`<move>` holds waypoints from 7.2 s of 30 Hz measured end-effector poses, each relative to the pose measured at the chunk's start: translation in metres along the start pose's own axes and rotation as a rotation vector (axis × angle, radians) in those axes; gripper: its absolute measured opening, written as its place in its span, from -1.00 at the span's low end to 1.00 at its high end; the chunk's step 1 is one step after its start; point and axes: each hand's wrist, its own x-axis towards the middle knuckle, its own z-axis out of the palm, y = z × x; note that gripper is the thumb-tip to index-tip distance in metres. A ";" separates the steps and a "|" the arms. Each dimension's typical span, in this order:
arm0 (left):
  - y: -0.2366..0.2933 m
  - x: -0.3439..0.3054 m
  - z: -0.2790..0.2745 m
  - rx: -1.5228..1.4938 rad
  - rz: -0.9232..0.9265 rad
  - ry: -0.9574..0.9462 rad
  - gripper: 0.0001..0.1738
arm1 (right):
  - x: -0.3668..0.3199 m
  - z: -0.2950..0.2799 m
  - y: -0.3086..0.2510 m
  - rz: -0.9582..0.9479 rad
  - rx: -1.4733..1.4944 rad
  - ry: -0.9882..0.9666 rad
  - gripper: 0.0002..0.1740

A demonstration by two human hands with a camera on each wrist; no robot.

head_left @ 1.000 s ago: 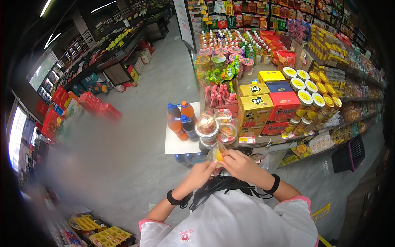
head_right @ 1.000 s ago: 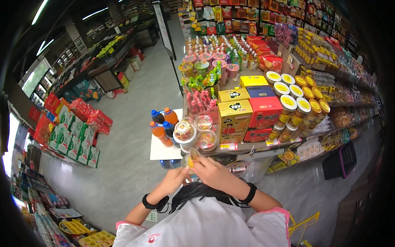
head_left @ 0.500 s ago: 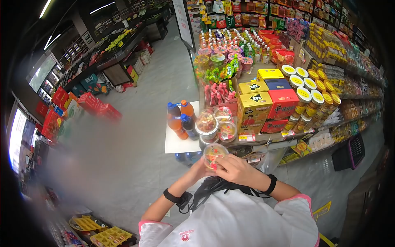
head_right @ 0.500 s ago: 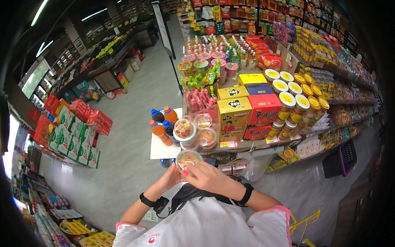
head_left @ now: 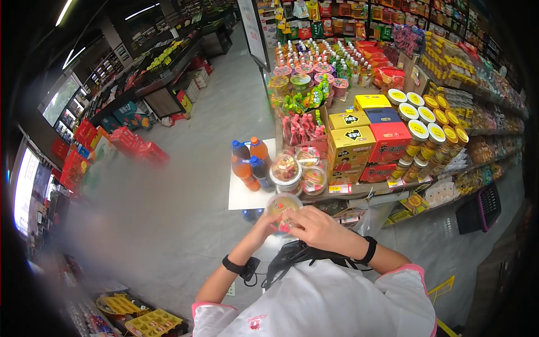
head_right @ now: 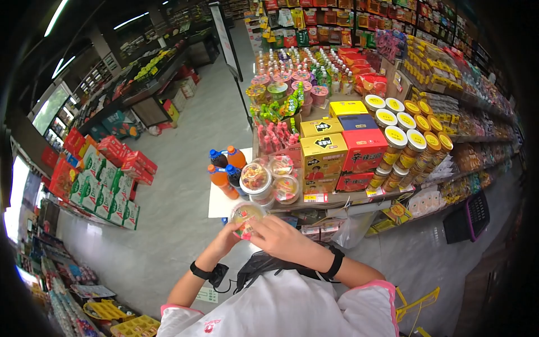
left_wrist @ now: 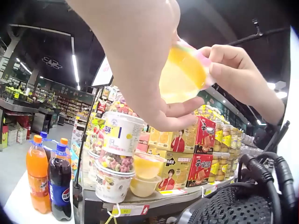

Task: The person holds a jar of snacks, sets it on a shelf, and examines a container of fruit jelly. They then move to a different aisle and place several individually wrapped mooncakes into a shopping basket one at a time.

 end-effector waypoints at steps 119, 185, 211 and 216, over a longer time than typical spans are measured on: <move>-0.034 0.127 0.007 0.579 0.434 0.650 -0.25 | -0.041 0.048 0.181 0.416 0.267 -0.359 -0.21; 0.032 0.085 -0.004 1.165 0.877 0.481 -0.06 | 0.029 0.020 0.146 0.589 1.039 0.060 0.18; 0.007 0.123 -0.101 0.972 0.526 -0.189 -0.25 | 0.059 0.056 0.102 0.590 0.099 -0.173 0.02; 0.011 0.116 -0.109 0.958 0.511 -0.271 -0.24 | 0.077 0.057 0.106 0.716 0.115 -0.355 0.09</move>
